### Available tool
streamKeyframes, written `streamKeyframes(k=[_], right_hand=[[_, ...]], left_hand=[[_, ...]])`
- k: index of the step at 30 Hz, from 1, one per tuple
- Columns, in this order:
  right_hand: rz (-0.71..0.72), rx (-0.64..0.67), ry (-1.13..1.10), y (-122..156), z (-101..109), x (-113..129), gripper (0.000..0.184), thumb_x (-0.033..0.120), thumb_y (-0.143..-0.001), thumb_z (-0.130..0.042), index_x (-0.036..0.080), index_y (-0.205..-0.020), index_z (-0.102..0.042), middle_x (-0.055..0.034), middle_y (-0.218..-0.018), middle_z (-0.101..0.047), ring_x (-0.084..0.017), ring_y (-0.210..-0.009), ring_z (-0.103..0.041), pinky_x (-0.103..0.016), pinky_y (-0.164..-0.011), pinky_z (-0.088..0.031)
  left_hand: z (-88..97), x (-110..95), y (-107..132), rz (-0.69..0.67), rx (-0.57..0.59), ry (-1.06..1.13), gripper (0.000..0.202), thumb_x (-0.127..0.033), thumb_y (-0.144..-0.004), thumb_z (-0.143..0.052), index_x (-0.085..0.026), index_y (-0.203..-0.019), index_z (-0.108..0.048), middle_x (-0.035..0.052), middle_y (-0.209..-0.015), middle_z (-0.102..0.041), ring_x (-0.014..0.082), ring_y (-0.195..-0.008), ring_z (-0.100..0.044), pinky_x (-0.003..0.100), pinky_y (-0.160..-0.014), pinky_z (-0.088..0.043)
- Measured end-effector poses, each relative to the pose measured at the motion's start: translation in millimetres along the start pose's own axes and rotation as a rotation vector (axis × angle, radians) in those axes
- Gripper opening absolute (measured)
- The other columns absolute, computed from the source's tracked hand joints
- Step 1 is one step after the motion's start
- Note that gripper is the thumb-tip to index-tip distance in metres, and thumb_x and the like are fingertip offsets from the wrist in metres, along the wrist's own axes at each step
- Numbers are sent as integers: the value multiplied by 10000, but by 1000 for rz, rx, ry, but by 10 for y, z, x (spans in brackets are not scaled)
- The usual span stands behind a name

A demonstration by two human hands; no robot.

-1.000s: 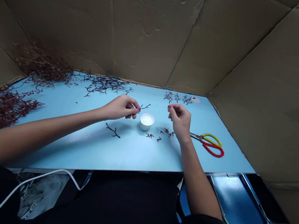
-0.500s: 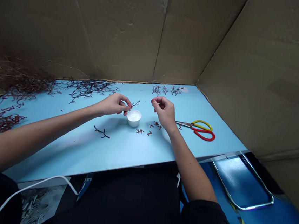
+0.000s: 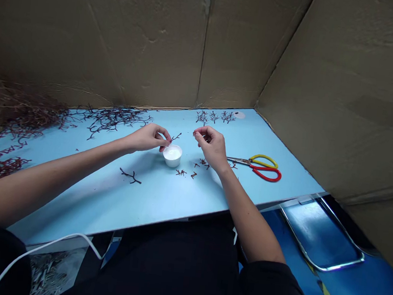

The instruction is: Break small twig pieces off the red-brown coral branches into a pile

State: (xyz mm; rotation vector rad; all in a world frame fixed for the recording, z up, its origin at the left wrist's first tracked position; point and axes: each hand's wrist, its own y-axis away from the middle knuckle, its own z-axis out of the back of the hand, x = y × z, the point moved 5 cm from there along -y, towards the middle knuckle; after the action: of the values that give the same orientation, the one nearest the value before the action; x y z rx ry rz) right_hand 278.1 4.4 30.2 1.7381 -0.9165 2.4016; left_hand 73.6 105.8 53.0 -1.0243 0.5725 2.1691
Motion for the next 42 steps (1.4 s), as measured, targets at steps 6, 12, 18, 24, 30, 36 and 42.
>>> streamKeyframes(k=[6,12,18,24,30,36,42], right_hand=[[-61,1,-82,53,-6,47,261,451,-849,-783,196,-881,-737,1,-740,-661,-116,-607,-546,-279,-564,-399],[-219,313,-363,207,-314,248,369,530,-828,-854,190,-919,-741,20,-709,-620,-97,-575,-481,-266,-546,-377],[-398,652,-587,385,-762,537,275,447,-915,-810,179,-913,-748,-58,-1003,-689,-118,-760,-577,-237,-580,-453],[-506,796,-739,512,-985,680,211,367,-1011,-675,169,-1017,-747,-109,-992,-756,-195,-969,-703,-240,-661,-519],[-519,761,-693,548,-1048,658,217,404,-952,-691,190,-937,-726,-86,-879,-742,-232,-948,-700,-281,-674,-553],[-500,755,-654,548,-1057,666,218,405,-961,-684,196,-902,-698,-79,-867,-731,-214,-903,-692,-286,-705,-569],[-500,748,-634,555,-1064,625,206,393,-972,-678,198,-907,-676,-78,-872,-733,-206,-901,-698,-286,-713,-574]], left_hand=[[62,-103,255,-132,5,271,245,-387,-847,-765,-167,-936,-701,50,-699,-719,138,-599,-506,270,-579,-343],[-27,33,744,-235,-125,517,309,-447,-945,-746,-162,-970,-630,28,-712,-708,108,-595,-496,258,-628,-415],[-77,34,1017,-325,-191,651,343,-477,-970,-750,-170,-956,-599,13,-679,-692,116,-609,-542,253,-624,-455],[-109,39,1070,-347,-190,720,423,-564,-934,-778,-185,-947,-590,6,-657,-681,136,-603,-584,265,-600,-474],[-128,63,1067,-334,-208,757,443,-587,-913,-790,-187,-945,-603,-2,-645,-662,139,-606,-601,266,-608,-486],[-131,62,1059,-334,-202,766,440,-583,-913,-788,-186,-953,-603,-13,-632,-652,135,-599,-592,273,-627,-493],[-139,78,1039,-338,-192,767,402,-537,-923,-786,-180,-952,-604,-15,-634,-655,131,-604,-589,268,-630,-484]])
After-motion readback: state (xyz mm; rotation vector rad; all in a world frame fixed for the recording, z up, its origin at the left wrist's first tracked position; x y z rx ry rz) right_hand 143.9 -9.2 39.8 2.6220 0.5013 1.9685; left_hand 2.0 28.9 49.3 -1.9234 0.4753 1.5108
